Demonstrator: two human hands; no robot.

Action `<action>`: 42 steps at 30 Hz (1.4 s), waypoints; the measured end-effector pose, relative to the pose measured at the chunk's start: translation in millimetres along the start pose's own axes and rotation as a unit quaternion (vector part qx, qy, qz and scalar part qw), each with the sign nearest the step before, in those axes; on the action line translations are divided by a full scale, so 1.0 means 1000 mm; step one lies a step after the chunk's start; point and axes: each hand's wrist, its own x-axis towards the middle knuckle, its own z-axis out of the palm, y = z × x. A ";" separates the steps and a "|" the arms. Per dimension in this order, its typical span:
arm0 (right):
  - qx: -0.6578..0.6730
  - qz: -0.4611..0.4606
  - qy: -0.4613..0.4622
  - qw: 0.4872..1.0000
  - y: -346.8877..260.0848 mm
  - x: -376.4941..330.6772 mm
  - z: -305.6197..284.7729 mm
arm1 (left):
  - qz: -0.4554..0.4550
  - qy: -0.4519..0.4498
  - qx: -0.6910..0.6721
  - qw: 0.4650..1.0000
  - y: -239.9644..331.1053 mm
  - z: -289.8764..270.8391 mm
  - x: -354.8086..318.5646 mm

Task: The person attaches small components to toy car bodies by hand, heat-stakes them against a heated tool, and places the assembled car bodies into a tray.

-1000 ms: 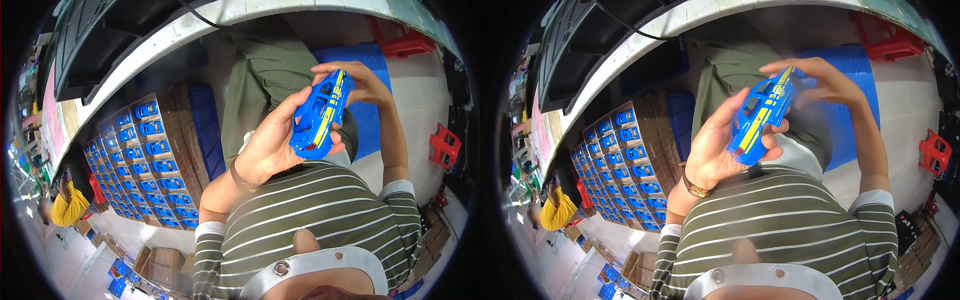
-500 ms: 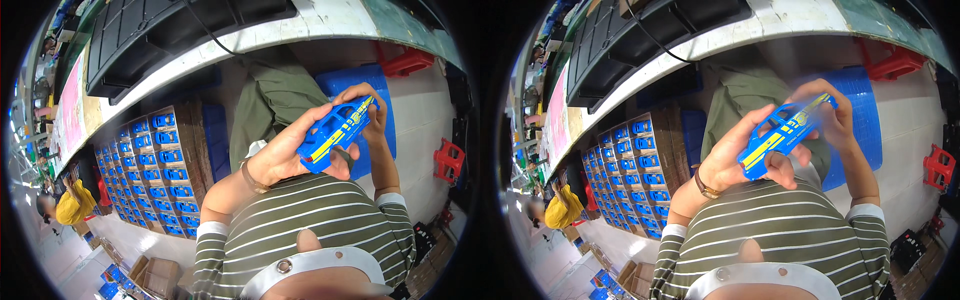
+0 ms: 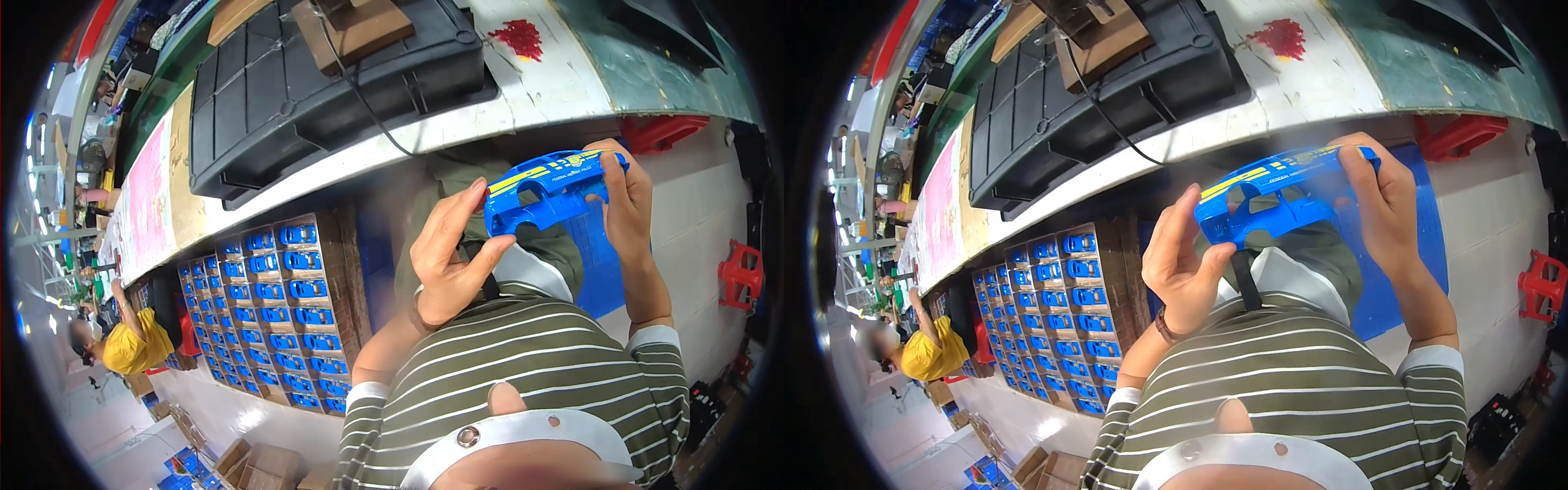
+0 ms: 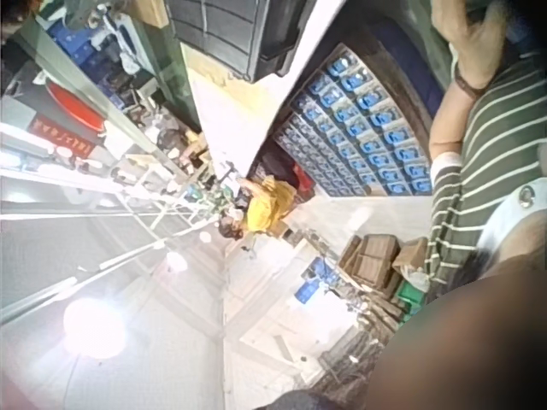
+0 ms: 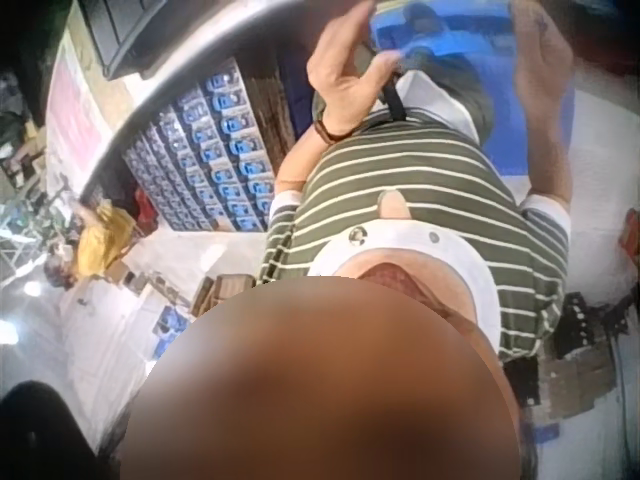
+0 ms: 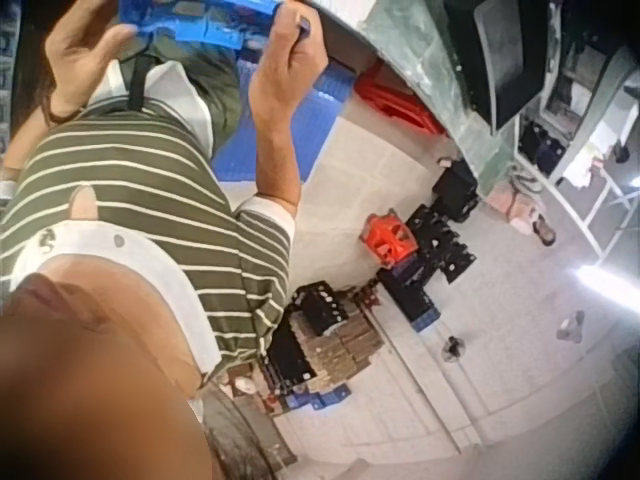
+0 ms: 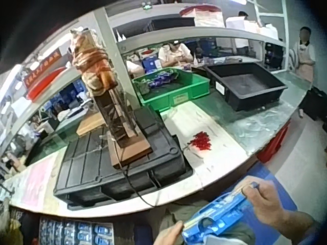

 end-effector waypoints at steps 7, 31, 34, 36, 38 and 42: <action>0.162 -0.053 -0.116 0.979 -0.043 0.011 0.026 | -0.060 0.051 -0.073 0.994 0.007 -0.011 0.037; -0.115 -0.193 -0.080 0.971 -0.100 0.126 0.062 | -0.385 -0.009 -0.357 0.851 0.004 -0.035 0.154; -0.148 -0.218 -0.050 0.963 -0.100 0.132 0.062 | -0.384 -0.023 -0.372 0.845 0.003 -0.038 0.158; -0.128 -0.200 -0.018 0.971 -0.103 0.130 0.065 | -0.392 -0.032 -0.372 0.841 0.005 -0.039 0.160; -0.119 -0.198 -0.029 0.972 -0.105 0.130 0.064 | -0.409 -0.021 -0.349 0.843 0.010 -0.036 0.163; -0.113 -0.181 -0.067 0.975 -0.098 0.135 0.063 | -0.454 -0.012 -0.325 0.830 0.005 -0.038 0.160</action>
